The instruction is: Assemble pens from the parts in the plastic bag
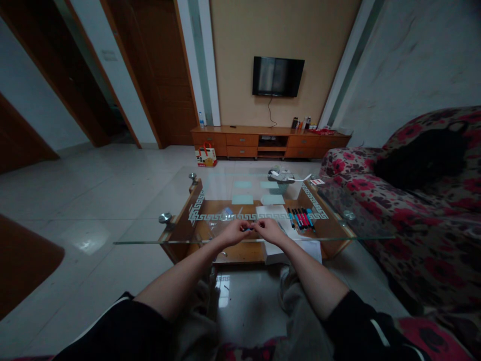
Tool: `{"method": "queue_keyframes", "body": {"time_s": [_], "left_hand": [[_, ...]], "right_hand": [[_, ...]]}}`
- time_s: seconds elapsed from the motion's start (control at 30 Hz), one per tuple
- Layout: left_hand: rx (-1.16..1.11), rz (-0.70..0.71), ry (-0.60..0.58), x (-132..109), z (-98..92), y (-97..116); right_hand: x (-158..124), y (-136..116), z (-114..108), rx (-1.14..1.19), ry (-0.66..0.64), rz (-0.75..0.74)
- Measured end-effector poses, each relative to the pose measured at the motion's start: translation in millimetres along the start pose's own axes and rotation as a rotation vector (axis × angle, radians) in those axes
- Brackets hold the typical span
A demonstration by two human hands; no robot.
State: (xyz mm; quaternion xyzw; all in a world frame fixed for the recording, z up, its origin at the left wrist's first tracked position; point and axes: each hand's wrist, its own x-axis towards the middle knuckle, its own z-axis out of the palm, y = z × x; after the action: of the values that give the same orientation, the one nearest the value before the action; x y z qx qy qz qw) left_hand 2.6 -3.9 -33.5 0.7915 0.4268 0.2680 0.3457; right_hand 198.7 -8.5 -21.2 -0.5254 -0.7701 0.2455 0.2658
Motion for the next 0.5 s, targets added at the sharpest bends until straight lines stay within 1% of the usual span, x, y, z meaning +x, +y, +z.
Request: {"method": "queue_keyframes", "body": {"time_s": [0.3, 0.5], "left_hand": [[0.004, 0.004, -0.011, -0.1, -0.6, -0.9], [-0.001, 0.004, -0.017, -1.3, -1.9, 3.2]], "right_hand": [[-1.0, -1.3, -2.0, -0.009, -0.002, -0.007], [-1.2, -3.4, -2.4, -0.023, -0.006, 0.020]]}}
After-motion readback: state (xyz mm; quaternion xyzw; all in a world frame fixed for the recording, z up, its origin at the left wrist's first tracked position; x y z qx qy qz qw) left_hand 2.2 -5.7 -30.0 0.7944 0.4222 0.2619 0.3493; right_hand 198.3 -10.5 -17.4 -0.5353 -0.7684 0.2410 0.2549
